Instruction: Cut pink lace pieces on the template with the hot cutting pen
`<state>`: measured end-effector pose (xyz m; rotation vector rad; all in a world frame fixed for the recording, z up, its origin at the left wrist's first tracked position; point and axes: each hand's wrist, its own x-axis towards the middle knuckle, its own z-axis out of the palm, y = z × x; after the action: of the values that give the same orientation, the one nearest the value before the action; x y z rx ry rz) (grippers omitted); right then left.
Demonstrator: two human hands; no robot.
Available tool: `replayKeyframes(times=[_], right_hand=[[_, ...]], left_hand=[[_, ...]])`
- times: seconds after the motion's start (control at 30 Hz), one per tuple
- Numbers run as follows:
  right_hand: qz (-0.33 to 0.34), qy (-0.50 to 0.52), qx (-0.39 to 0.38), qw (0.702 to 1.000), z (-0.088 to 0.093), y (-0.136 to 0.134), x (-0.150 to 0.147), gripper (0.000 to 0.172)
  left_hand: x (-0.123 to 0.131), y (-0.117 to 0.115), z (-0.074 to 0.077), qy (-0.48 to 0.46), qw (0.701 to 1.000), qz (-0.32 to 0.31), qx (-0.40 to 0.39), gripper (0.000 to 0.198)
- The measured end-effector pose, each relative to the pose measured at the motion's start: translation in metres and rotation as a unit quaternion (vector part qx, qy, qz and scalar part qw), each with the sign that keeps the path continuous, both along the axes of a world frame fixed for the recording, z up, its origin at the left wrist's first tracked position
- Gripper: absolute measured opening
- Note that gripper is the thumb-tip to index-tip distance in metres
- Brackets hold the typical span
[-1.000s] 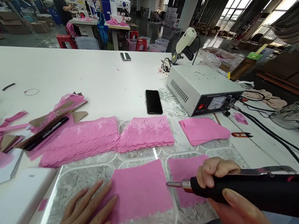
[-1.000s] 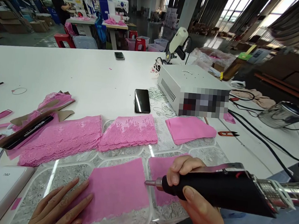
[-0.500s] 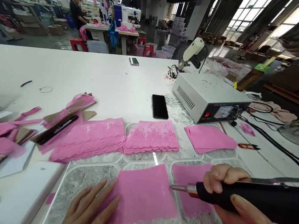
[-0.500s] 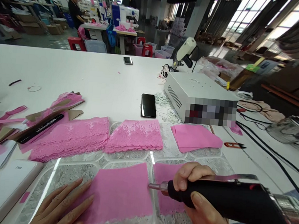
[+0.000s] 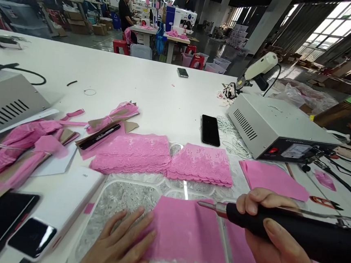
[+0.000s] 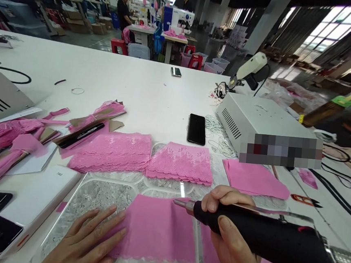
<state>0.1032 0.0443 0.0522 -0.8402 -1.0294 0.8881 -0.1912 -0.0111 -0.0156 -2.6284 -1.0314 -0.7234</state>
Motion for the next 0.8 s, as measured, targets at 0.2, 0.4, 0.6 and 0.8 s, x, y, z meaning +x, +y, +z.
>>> replayKeyframes(times=[0.2, 0.4, 0.6, 0.8], right_hand=[[-0.011, -0.023, 0.003, 1.0, -0.003, 0.0, 0.001, 0.01], [-0.003, -0.017, -0.001, 1.0, -0.002, 0.001, -0.001, 0.009], [0.0, -0.028, 0.008, 1.0, -0.003, 0.005, -0.002, 0.008], [0.015, -0.037, 0.015, 0.999, -0.005, 0.007, 0.001, 0.006]], left_hand=[[0.002, -0.002, 0.012, 0.026, 0.999, 0.011, -0.038, 0.029], [0.002, -0.001, -0.005, 0.0, 1.0, 0.005, 0.01, 0.03], [0.001, -0.002, -0.005, -0.003, 1.0, 0.006, 0.01, 0.028], [0.002, -0.001, -0.003, -0.006, 1.0, 0.003, 0.004, 0.028]])
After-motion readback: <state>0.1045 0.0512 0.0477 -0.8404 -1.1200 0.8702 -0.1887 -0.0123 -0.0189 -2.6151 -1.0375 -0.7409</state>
